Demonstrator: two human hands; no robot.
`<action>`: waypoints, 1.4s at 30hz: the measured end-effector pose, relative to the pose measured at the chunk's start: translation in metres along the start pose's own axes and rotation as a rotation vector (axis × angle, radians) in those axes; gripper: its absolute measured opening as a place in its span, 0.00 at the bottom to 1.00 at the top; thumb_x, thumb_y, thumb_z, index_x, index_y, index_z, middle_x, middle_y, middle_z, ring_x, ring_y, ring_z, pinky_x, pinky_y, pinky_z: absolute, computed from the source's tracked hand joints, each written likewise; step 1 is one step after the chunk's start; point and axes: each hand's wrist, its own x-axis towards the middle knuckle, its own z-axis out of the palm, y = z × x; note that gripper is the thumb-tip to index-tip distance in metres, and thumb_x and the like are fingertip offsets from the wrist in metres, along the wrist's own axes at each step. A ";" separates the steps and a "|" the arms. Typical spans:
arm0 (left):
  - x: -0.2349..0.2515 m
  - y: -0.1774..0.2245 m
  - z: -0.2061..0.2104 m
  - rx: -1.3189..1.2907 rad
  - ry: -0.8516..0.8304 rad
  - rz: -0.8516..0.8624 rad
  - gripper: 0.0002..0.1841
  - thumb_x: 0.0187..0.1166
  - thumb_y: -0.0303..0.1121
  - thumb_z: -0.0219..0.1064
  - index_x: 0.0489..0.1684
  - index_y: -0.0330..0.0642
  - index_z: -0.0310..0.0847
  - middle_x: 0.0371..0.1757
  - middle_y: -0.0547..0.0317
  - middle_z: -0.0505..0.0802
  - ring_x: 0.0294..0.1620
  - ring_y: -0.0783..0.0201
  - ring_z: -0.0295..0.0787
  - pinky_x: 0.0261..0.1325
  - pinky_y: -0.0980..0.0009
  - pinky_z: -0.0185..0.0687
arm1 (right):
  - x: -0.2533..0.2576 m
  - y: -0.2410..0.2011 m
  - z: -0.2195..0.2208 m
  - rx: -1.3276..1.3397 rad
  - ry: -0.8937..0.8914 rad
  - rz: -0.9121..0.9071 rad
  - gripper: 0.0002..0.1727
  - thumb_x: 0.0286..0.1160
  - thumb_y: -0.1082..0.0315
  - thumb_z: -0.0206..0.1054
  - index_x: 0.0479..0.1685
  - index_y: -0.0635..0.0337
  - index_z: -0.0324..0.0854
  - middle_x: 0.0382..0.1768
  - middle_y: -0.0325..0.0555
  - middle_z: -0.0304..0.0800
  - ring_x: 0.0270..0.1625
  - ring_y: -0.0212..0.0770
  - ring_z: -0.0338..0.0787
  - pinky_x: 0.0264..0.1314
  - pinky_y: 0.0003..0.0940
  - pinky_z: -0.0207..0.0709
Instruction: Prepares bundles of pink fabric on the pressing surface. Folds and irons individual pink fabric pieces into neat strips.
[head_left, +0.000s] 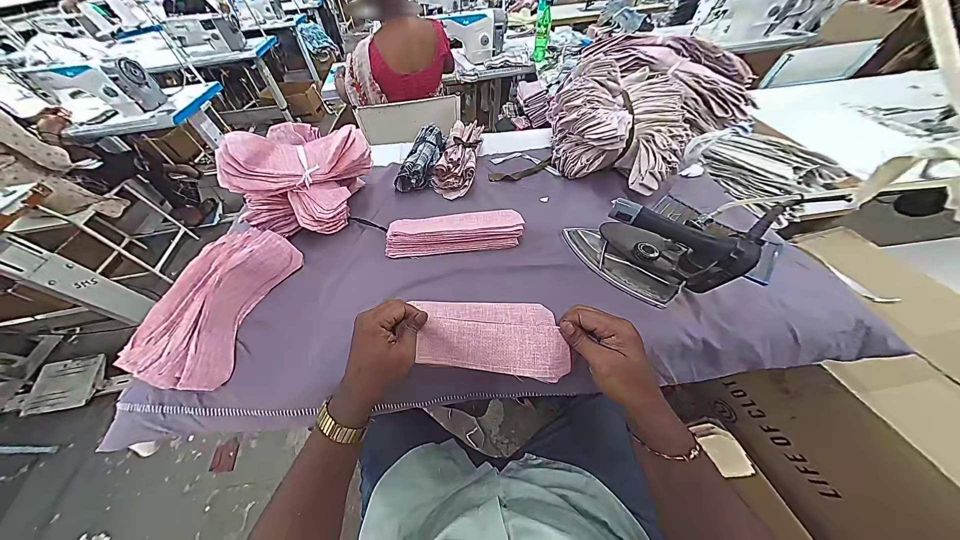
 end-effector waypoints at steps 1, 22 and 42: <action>0.000 0.000 0.001 0.031 -0.004 -0.023 0.15 0.85 0.37 0.62 0.26 0.45 0.86 0.23 0.69 0.85 0.24 0.76 0.78 0.29 0.77 0.74 | 0.001 0.000 0.000 -0.008 -0.008 0.005 0.15 0.83 0.66 0.64 0.27 0.59 0.87 0.28 0.37 0.86 0.31 0.28 0.83 0.33 0.23 0.77; -0.004 0.041 0.027 -0.131 -0.205 0.234 0.08 0.79 0.42 0.75 0.37 0.49 0.95 0.31 0.69 0.91 0.37 0.72 0.84 0.48 0.67 0.79 | -0.019 -0.032 0.012 -0.066 0.028 -0.304 0.14 0.86 0.62 0.64 0.33 0.58 0.88 0.30 0.37 0.90 0.36 0.30 0.87 0.42 0.27 0.82; -0.017 0.016 -0.003 -0.078 -0.320 0.075 0.11 0.82 0.45 0.71 0.42 0.51 0.95 0.37 0.73 0.96 0.39 0.80 0.90 0.45 0.75 0.89 | -0.025 -0.018 0.010 -0.171 0.012 -0.232 0.17 0.89 0.60 0.60 0.33 0.56 0.87 0.28 0.35 0.86 0.34 0.30 0.85 0.43 0.31 0.78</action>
